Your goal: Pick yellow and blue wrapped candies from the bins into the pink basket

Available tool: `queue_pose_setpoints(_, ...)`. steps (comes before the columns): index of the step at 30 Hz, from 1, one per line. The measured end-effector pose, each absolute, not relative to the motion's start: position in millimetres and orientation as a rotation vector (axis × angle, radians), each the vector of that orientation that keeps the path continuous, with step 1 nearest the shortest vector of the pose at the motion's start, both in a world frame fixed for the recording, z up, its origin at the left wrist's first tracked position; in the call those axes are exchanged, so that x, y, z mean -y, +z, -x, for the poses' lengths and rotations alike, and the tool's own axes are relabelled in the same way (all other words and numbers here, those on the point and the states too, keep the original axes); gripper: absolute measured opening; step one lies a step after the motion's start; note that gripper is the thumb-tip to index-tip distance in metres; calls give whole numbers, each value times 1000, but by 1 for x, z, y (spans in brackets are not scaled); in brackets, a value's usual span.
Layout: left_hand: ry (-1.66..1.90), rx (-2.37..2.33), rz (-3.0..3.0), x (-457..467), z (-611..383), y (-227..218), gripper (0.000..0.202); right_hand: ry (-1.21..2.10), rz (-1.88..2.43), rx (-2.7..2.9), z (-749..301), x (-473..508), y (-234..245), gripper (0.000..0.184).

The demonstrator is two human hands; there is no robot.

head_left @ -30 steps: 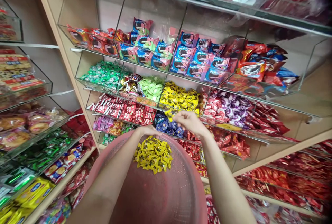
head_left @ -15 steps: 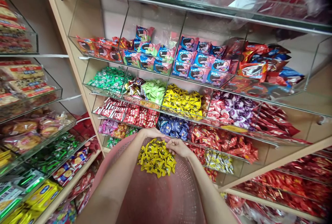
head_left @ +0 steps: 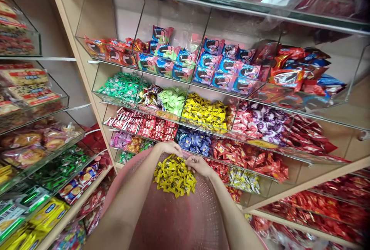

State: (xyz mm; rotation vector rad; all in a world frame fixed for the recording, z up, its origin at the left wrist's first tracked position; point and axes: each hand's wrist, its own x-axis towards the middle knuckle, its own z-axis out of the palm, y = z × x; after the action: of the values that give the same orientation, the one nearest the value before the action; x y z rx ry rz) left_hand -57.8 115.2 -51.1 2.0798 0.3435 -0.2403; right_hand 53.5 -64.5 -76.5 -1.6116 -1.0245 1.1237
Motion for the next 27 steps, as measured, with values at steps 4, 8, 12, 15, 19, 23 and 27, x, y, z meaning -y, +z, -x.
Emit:
queue_pose_setpoints(4, -199, -352, -1979, -113, 55, -55, 31, 1117, 1587, 988, -54, 64, -79, 34)
queue_pose_setpoints(8, -122, -400, -1990, -112, 51, -62, 25, 1072, 1569, 970, -54, 63, -77, 30)
queue_pose_setpoints(12, -116, -412, -2017, -113, 46, -66, 21, 1025, 1558, 982, -53, 64, -73, 30)
queue_pose_setpoints(15, -145, -398, -2068, -114, 44, -65, 23, 1015, 1588, 1001, -52, 65, -72, 32)
queue_pose_setpoints(19, -192, -449, -2136, -112, 45, -57, 40, 997, 1624, 1107, -47, 67, -69, 32)
queue_pose_setpoints(23, -214, -489, -2057, -104, 48, -50, 55, 893, 1609, 1341, -33, 68, -64, 28)
queue_pose_setpoints(27, -223, -538, -2032, -100, 49, -49, 59, 807, 1654, 1459, -24, 66, -67, 25)
